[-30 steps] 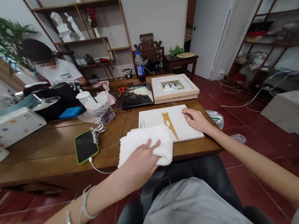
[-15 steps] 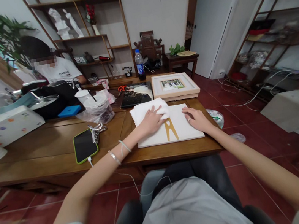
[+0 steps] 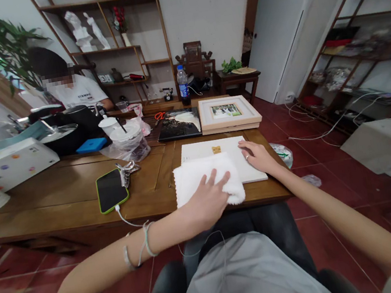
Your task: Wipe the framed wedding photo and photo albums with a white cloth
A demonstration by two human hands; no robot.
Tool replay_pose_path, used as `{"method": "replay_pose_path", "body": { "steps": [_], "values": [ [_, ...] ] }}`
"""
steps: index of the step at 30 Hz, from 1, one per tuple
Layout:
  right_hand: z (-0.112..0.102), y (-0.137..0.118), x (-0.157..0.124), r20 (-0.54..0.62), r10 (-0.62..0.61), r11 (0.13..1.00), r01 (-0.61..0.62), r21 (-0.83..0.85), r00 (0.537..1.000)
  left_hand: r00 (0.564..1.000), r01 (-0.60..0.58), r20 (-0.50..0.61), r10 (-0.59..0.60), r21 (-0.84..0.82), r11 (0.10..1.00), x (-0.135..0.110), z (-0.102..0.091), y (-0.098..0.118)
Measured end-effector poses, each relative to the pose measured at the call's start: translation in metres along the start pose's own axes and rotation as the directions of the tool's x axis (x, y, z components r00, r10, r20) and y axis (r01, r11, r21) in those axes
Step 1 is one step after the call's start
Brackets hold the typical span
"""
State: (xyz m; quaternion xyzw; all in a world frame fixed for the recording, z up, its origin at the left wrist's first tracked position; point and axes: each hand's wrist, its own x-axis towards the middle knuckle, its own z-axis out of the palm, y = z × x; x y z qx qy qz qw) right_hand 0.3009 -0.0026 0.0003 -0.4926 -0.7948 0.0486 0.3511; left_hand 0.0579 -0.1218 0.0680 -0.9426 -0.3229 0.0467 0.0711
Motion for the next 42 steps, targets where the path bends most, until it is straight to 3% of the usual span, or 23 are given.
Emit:
{"method": "replay_pose_path", "body": {
  "steps": [2,5,11,14,17,21,24,32,37,42],
  "values": [
    [0.000,0.000,0.000,0.001,-0.001,1.000,0.001,0.000,1.000,1.000,-0.009,0.014,0.010,-0.029,1.000,-0.005,-0.001,0.002],
    [0.000,0.002,0.000,0.003,-0.011,1.000,0.011,-0.003,1.000,0.999,0.012,-0.029,-0.015,-0.095,0.995,0.006,0.004,-0.014],
    [0.001,0.003,-0.001,0.015,-0.008,1.000,0.008,-0.003,1.000,0.995,0.065,-0.054,-0.081,-0.250,0.966,0.069,0.011,-0.079],
    [0.000,0.001,0.000,0.023,0.002,1.000,-0.001,-0.013,1.000,0.992,0.092,-0.061,-0.110,-0.249,0.964,0.099,0.010,-0.094],
    [-0.002,0.000,0.000,0.028,0.002,1.000,-0.001,-0.016,1.000,0.988,0.122,-0.069,-0.138,-0.205,0.971,0.119,0.011,-0.086],
    [-0.004,0.000,0.001,0.025,-0.013,1.000,0.013,-0.008,1.000,0.976,0.171,-0.129,-0.176,-0.049,0.984,0.122,0.015,-0.052],
    [-0.005,0.001,0.001,0.043,-0.029,0.999,0.028,0.028,0.999,0.981,0.145,-0.132,-0.143,0.006,0.989,0.105,0.012,-0.024],
    [-0.003,0.003,0.001,0.017,0.006,0.996,-0.008,0.083,1.000,0.997,-0.074,-0.026,0.075,0.005,0.997,0.036,-0.009,0.031],
    [-0.002,0.003,0.000,0.006,0.007,0.997,-0.008,0.075,1.000,0.993,-0.075,-0.090,0.073,-0.019,0.997,0.041,-0.010,0.021],
    [-0.004,0.001,0.002,0.011,0.022,0.996,-0.023,0.084,1.000,0.998,0.011,-0.065,-0.018,-0.109,0.994,0.081,-0.008,-0.027]
  ]
}}
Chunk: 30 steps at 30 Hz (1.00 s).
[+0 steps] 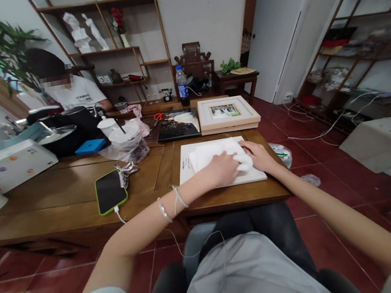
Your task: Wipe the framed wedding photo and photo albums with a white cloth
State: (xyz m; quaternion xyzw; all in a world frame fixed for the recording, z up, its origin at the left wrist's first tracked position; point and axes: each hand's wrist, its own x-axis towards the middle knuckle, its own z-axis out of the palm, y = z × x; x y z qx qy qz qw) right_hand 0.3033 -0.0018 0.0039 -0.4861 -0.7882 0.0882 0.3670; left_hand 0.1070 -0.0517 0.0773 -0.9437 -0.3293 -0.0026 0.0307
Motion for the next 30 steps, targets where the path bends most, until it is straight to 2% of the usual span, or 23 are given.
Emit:
{"method": "replay_pose_path", "body": {
  "steps": [3,5,7,10,14,18,21,23,26,30],
  "values": [
    [-0.003,0.000,0.002,-0.014,0.090,0.994,-0.089,0.056,0.996,0.996,0.057,0.066,-0.053,-0.053,0.997,0.026,-0.003,-0.028],
    [-0.005,0.003,0.003,-0.037,0.166,0.982,-0.162,0.101,0.985,0.995,0.081,0.066,-0.076,-0.073,0.994,0.040,0.000,-0.039],
    [-0.006,0.006,0.003,-0.070,0.220,0.968,-0.209,0.140,0.973,0.996,0.081,0.028,-0.079,-0.078,0.994,0.050,0.006,-0.042],
    [-0.006,0.009,0.003,-0.149,0.241,0.961,-0.215,0.174,0.959,0.997,0.062,-0.049,-0.063,-0.029,0.998,0.054,0.018,-0.032],
    [-0.006,0.002,0.001,-0.190,0.137,0.979,-0.104,0.174,0.972,0.997,0.036,-0.068,-0.032,0.058,0.998,0.034,0.023,0.001],
    [-0.006,-0.007,0.000,-0.141,0.097,0.991,-0.082,0.109,0.985,0.999,0.011,-0.037,-0.006,0.121,0.993,-0.011,0.014,0.047],
    [-0.005,-0.009,0.000,-0.065,0.044,0.997,-0.040,0.061,0.997,0.998,-0.062,0.022,0.060,0.116,0.991,-0.049,0.009,0.077],
    [-0.003,-0.010,-0.001,-0.029,0.015,0.999,-0.013,0.042,0.999,0.996,-0.084,-0.027,0.088,0.114,0.990,-0.068,0.007,0.089],
    [-0.001,-0.009,-0.001,-0.026,0.017,0.999,-0.016,0.029,1.000,0.996,-0.079,-0.029,0.082,0.100,0.992,-0.079,0.006,0.089],
    [0.001,-0.006,-0.001,-0.027,0.006,1.000,-0.005,0.009,1.000,0.999,-0.030,0.040,0.028,0.053,0.998,-0.056,0.004,0.061]
  ]
}}
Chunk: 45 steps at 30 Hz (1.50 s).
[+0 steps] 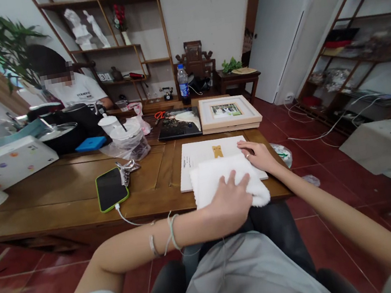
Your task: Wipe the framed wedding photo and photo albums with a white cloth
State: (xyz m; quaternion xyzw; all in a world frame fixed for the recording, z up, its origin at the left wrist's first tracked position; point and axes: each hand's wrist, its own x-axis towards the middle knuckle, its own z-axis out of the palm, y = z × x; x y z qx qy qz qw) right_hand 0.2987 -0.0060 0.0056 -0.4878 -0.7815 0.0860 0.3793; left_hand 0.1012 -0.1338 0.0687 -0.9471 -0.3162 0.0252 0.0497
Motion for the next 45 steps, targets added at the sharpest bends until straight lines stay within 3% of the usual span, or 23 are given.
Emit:
{"method": "replay_pose_path", "body": {
  "steps": [7,10,14,21,26,32,41,45],
  "values": [
    [-0.001,-0.001,0.000,0.033,-0.015,0.999,0.016,-0.044,0.999,0.986,0.153,-0.060,-0.158,-0.067,0.986,0.072,0.021,-0.088],
    [-0.001,-0.001,0.000,0.027,0.002,0.998,-0.001,-0.059,1.000,0.971,0.192,-0.136,-0.198,-0.062,0.980,0.086,0.032,-0.104],
    [-0.001,0.001,0.000,0.028,-0.014,0.998,0.016,-0.061,1.000,0.968,0.199,-0.162,-0.194,0.015,0.980,0.074,0.031,-0.084],
    [0.000,0.003,0.000,0.014,-0.031,0.998,0.032,-0.052,0.999,0.995,0.084,-0.053,-0.080,0.075,0.994,0.011,0.015,-0.012],
    [0.002,0.004,0.000,0.006,-0.043,0.998,0.044,-0.043,0.999,0.999,-0.021,0.036,0.020,0.029,0.999,-0.017,0.010,0.004],
    [0.001,0.003,0.000,0.012,-0.044,0.998,0.045,-0.051,0.999,0.998,0.039,-0.058,-0.038,0.025,0.999,0.002,0.008,-0.020],
    [0.001,0.004,0.001,0.021,-0.052,0.997,0.053,-0.052,0.998,0.978,0.115,-0.159,-0.137,-0.139,0.984,0.069,0.028,-0.111],
    [0.001,0.005,0.001,0.025,-0.061,0.996,0.063,-0.063,0.998,0.982,0.096,-0.151,-0.112,-0.109,0.989,0.069,0.030,-0.107]
  ]
}}
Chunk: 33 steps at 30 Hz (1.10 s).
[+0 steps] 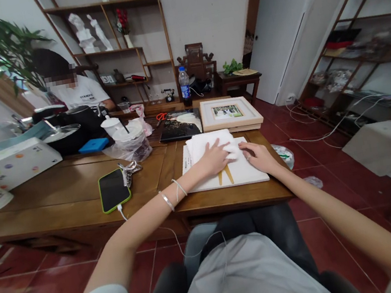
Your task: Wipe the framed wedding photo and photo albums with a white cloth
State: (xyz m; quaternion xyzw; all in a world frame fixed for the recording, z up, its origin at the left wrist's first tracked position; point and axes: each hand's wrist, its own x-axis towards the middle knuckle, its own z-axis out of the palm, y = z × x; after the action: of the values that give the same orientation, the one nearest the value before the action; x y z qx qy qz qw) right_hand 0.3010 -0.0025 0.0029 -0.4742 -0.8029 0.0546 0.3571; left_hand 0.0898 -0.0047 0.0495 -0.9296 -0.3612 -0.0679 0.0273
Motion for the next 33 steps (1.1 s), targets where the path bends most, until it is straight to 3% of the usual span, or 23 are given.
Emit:
{"method": "replay_pose_path", "body": {
  "steps": [3,8,13,17,21,26,29,33],
  "values": [
    [-0.001,0.000,0.000,0.009,-0.002,1.000,0.002,-0.007,1.000,0.999,-0.031,0.021,0.030,0.075,0.997,-0.017,-0.003,0.026],
    [-0.002,-0.003,0.000,0.011,0.015,1.000,-0.015,-0.012,1.000,0.993,-0.114,0.043,0.109,0.150,0.982,-0.068,-0.012,0.076],
    [-0.001,-0.004,-0.001,0.005,0.024,1.000,-0.024,-0.001,1.000,0.987,-0.133,0.111,0.120,0.116,0.984,-0.098,-0.019,0.091],
    [-0.001,-0.003,-0.001,0.006,0.012,1.000,-0.012,-0.008,1.000,0.989,-0.114,0.100,0.108,0.062,0.992,-0.086,-0.024,0.072],
    [-0.001,-0.002,-0.001,0.007,0.014,1.000,-0.013,-0.017,1.000,0.993,-0.095,0.066,0.095,0.008,0.995,-0.052,-0.019,0.032],
    [0.000,-0.002,-0.001,0.007,0.020,1.000,-0.020,0.013,1.000,0.998,0.054,-0.037,-0.054,0.017,0.998,-0.014,-0.001,-0.014],
    [0.000,-0.002,-0.001,0.007,0.031,0.999,-0.032,0.019,0.999,0.994,0.097,-0.050,-0.096,0.019,0.995,-0.009,0.006,-0.025],
    [-0.001,-0.004,-0.001,-0.001,0.041,0.998,-0.041,0.041,0.999,0.992,0.123,-0.038,-0.122,0.029,0.992,-0.024,0.007,-0.022]
  ]
}}
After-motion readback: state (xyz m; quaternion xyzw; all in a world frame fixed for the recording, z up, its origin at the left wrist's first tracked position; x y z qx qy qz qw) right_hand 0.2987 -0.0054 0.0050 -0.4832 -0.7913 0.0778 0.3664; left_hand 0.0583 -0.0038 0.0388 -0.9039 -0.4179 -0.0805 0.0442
